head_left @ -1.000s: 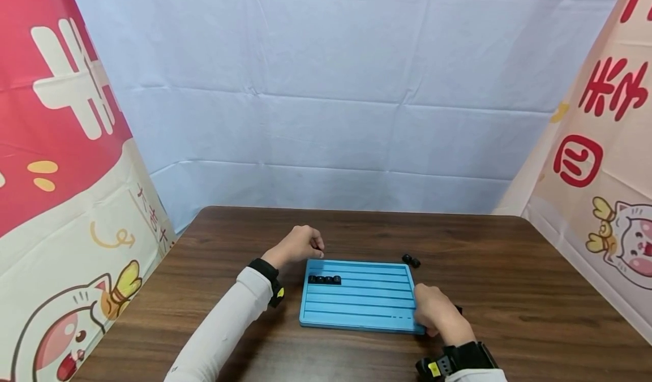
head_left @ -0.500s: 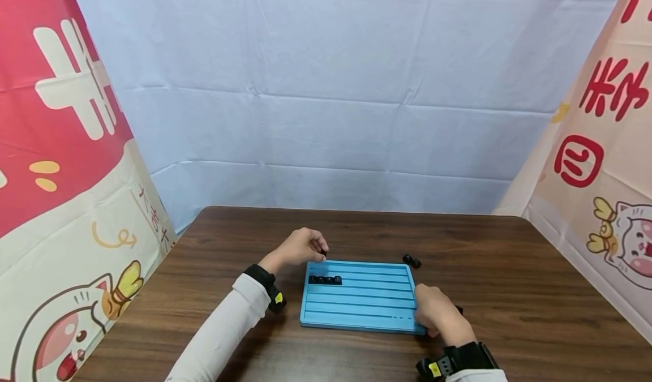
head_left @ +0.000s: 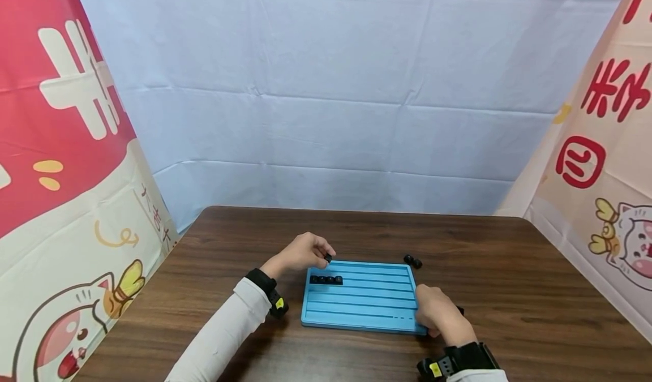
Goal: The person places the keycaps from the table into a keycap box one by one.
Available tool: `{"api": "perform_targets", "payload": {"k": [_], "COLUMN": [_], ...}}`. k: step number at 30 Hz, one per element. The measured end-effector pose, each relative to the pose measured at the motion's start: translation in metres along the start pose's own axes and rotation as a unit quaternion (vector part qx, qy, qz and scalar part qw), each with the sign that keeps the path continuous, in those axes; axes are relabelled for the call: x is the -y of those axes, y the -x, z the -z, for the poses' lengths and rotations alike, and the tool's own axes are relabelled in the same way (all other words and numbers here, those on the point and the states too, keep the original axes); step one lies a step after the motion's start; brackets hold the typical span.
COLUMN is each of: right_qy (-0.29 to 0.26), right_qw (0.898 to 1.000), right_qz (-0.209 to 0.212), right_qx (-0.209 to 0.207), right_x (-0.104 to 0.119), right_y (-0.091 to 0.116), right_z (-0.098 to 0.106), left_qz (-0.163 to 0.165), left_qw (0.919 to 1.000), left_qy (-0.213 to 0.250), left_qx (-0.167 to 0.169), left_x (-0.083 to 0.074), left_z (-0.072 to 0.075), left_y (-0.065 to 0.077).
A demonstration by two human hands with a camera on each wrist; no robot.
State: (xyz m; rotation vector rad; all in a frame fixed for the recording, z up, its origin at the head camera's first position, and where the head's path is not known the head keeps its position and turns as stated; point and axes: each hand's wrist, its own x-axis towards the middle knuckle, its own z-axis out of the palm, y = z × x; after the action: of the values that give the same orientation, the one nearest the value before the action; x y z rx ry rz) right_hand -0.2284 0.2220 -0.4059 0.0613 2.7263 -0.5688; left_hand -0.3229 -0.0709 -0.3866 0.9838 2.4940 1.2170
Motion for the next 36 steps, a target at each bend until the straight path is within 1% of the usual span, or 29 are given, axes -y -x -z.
{"api": "perform_targets", "payload": {"k": [5,12,14,18,22,27,36], "right_qy": [0.003,0.005,0.005,0.005,0.007,0.012,0.011], "right_qw": [1.000,1.000,1.000,1.000,1.000,1.000,1.000], "right_qz": [0.004,0.006,0.006,0.005,0.003,-0.003,-0.001], "right_qx": [-0.003,-0.001,-0.001,-0.003,0.000,0.000,0.003], "right_x": [0.000,0.002,0.003,0.003,0.003,0.002,0.003], "right_y": [0.000,0.004,0.005,0.005,0.003,0.000,0.001], "right_z": [0.000,0.002,0.003,0.003,0.002,0.000,0.002], "left_qz": [0.006,0.002,0.008,0.017,0.013,-0.002,0.003], "left_qw": [0.9996,0.9981,0.9968,0.9958,0.9971,0.9985,0.9982], "left_qy": [0.026,0.060,0.076,0.089,0.075,0.051,0.059], "left_qx": [0.008,0.017,0.019,0.017,0.013,0.021,0.008], "left_x": [-0.001,0.001,0.001,0.003,0.004,0.001,0.001], "left_z": [-0.003,-0.010,-0.012,-0.015,-0.017,-0.020,-0.028], "left_y": [-0.001,-0.003,-0.003,-0.003,-0.002,-0.001,0.000]}}
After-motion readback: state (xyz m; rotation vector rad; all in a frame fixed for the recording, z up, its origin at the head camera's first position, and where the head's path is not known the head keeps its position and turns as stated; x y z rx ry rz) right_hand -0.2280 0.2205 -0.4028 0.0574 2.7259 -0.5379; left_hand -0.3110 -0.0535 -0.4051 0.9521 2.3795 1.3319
